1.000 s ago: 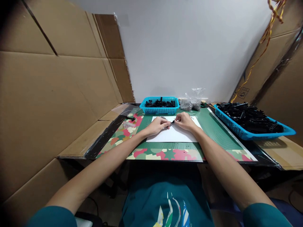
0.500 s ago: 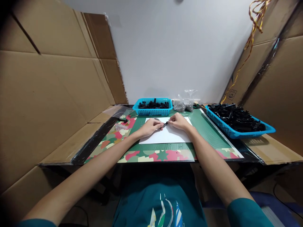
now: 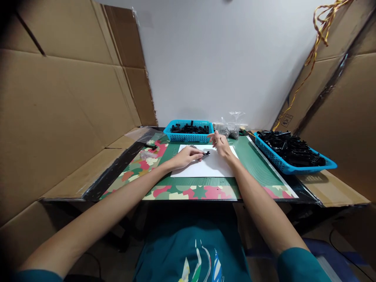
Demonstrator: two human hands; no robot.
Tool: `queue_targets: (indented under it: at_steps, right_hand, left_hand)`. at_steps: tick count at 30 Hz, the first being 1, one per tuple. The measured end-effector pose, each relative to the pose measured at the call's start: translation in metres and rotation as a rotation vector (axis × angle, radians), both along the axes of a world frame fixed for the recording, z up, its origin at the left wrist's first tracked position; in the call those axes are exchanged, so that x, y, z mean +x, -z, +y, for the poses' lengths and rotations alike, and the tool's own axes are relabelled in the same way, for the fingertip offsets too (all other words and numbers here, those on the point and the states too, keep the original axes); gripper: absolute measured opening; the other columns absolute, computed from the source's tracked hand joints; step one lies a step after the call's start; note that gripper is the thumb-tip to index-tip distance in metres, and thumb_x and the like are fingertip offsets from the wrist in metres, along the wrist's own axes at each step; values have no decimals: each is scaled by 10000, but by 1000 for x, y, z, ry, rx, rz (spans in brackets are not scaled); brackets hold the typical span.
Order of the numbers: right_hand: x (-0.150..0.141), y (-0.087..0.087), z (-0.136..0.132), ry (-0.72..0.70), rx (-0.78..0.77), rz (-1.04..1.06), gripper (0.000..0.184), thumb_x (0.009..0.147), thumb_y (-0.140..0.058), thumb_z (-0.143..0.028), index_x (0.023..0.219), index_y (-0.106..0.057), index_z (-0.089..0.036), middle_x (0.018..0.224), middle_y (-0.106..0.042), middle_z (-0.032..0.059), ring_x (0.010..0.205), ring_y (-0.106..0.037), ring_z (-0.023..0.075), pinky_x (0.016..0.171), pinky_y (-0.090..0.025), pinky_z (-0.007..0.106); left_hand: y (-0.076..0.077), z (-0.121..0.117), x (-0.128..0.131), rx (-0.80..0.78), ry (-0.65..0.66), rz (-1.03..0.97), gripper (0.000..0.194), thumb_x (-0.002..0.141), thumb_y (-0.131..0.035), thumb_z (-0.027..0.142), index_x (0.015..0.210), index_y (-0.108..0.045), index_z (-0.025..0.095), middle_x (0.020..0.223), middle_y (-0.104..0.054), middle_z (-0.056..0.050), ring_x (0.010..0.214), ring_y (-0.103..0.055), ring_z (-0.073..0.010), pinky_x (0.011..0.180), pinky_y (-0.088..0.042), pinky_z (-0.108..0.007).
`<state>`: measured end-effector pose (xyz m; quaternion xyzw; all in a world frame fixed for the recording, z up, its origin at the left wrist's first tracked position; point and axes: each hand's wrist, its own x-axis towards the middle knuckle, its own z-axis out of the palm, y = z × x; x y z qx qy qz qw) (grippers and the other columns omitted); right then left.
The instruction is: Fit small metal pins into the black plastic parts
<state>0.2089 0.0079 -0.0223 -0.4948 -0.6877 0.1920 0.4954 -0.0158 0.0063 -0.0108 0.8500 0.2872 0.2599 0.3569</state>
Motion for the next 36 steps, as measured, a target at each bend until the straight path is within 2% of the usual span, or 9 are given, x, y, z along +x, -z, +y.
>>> queue_targets:
  at_steps: [2, 5, 8, 12, 17, 22, 24, 30, 36]
  right_hand:
    - [-2, -2, -1, 19, 7, -34, 940, 966, -160, -881, 886, -780, -178, 741, -677, 99, 683, -608, 216, 639, -462, 318]
    - [-2, 0, -2, 49, -64, -26, 928, 977, -164, -865, 591, -678, -195, 543, -556, 75, 570, -552, 191, 609, -427, 312]
    - [-3, 4, -2, 45, -89, 48, 901, 973, -206, -869, 463, -567, -219, 454, -477, 61, 498, -499, 170, 590, -410, 311]
    - [-6, 10, 1, 11, -104, 77, 880, 948, -242, -896, 427, -498, -235, 432, -463, 54, 478, -472, 162, 583, -406, 313]
    - [-8, 14, 5, 7, -107, 46, 838, 986, -269, -835, 439, -488, -240, 425, -461, 45, 496, -482, 169, 599, -407, 314]
    - [-12, 13, 5, 36, -94, 3, 795, 1031, -307, -729, 424, -470, -243, 425, -468, 44, 482, -476, 164, 671, -441, 338]
    - [-13, 13, 5, 45, -97, -8, 783, 1038, -310, -713, 427, -466, -249, 417, -468, 46, 482, -474, 170, 682, -452, 343]
    - [-15, 14, 7, 81, -76, -35, 754, 1068, -294, -635, 432, -450, -260, 429, -493, 49, 501, -496, 181, 735, -472, 342]
    - [-15, 14, 5, 76, -93, -40, 719, 1085, -349, -519, 423, -459, -260, 417, -477, 35, 499, -502, 179, 791, -464, 345]
  left_hand:
    - [0, -1, 0, -7, 3, 10, 429, 940, -658, 512, 986, -837, 124, 833, -773, -96, 770, -632, -201, 717, -435, -308]
    - [0, -1, 0, -26, -9, 12, 428, 933, -678, 481, 1111, -829, 123, 853, -778, -98, 797, -652, -210, 728, -455, -307]
    - [1, -1, -1, -31, 10, 5, 416, 940, -680, 469, 1118, -830, 124, 837, -765, -92, 788, -646, -199, 726, -457, -295]
    - [4, 2, 0, -12, 34, 6, 401, 962, -656, 469, 1001, -849, 120, 799, -747, -92, 759, -627, -185, 716, -447, -290]
    - [8, 5, -1, -63, 12, -9, 415, 931, -698, 469, 1101, -839, 118, 810, -774, -97, 767, -664, -202, 746, -480, -309]
    - [11, 8, 0, -44, 27, -17, 421, 915, -710, 521, 829, -838, 130, 809, -778, -110, 792, -683, -216, 793, -497, -326]
    - [12, 10, 1, -52, 35, -29, 439, 905, -718, 536, 782, -824, 128, 809, -778, -113, 799, -688, -219, 816, -503, -333]
    - [15, 13, 2, -74, 27, -43, 442, 908, -720, 526, 767, -822, 120, 816, -786, -125, 897, -727, -238, 926, -507, -334]
    - [14, 10, 1, -51, 0, -19, 374, 919, -707, 445, 752, -816, 129, 940, -814, -143, 1004, -745, -268, 872, -506, -311]
